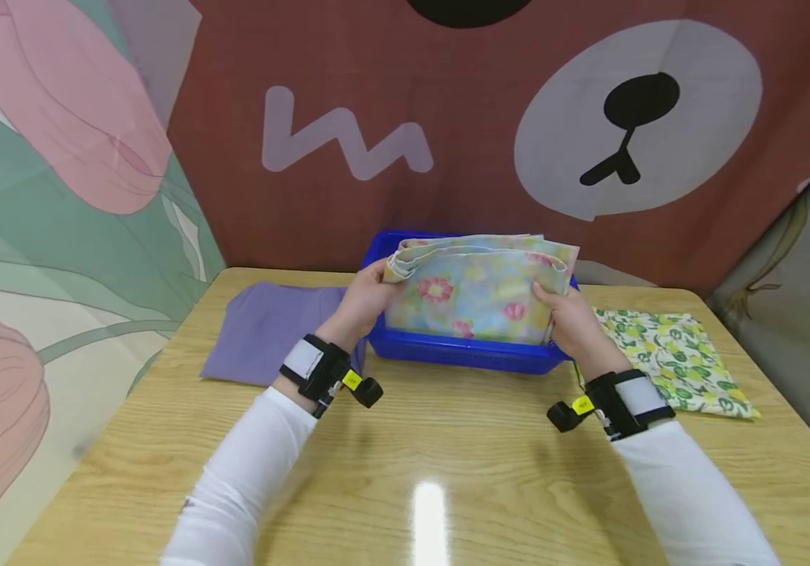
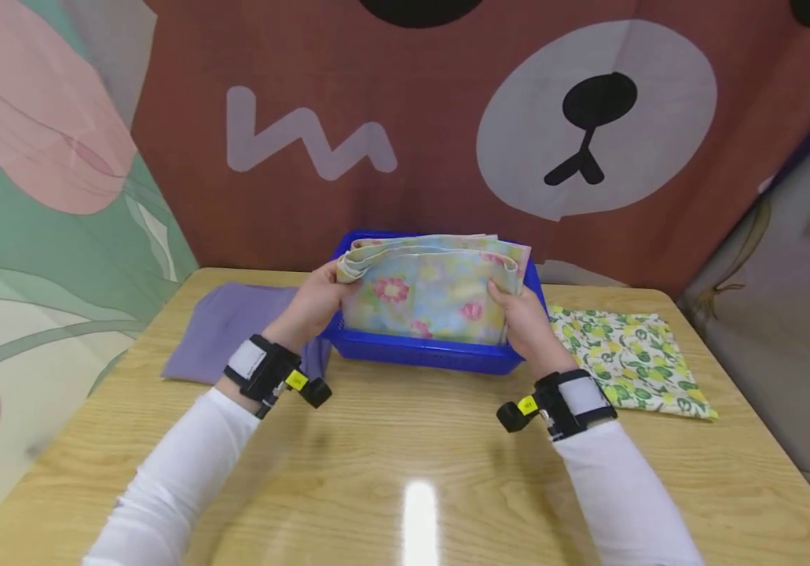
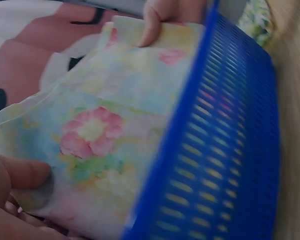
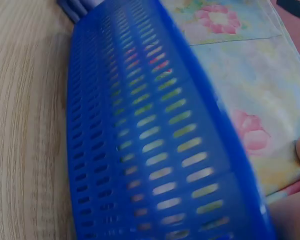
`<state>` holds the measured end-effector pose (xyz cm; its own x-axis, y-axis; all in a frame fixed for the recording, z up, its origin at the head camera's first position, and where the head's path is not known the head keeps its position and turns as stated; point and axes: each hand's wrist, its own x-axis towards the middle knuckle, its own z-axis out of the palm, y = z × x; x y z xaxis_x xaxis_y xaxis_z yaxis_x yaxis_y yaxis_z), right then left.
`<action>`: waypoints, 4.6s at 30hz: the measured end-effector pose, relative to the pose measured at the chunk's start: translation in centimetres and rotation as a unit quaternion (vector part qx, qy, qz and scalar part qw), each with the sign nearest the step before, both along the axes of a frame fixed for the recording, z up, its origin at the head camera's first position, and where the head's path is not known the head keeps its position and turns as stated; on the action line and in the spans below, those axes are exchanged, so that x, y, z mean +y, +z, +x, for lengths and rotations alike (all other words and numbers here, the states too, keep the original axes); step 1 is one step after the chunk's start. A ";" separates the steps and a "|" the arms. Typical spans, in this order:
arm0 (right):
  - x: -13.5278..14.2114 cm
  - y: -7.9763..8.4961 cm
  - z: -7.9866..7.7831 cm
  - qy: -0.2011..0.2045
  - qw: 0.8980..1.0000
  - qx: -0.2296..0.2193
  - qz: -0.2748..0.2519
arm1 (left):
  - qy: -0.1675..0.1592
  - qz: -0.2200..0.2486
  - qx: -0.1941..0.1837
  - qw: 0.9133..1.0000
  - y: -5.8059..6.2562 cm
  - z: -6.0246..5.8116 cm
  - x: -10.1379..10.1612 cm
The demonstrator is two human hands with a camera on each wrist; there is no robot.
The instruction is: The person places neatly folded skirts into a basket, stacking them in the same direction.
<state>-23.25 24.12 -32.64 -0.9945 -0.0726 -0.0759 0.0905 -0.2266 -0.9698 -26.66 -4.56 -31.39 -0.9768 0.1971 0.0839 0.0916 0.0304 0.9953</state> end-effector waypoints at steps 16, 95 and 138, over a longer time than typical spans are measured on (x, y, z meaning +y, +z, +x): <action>0.3 -1.1 -1.7 -0.014 0.987 -0.084 0.135 | 0.028 -0.156 0.057 0.986 -2.8 -1.3 0.7; -0.6 -2.4 -2.8 -0.074 0.894 0.035 0.440 | -0.094 -0.478 0.098 0.868 -3.4 -2.0 2.9; 1.4 -6.9 8.1 -0.093 0.712 0.456 0.526 | 0.064 -0.336 0.455 0.822 -7.9 6.9 -2.0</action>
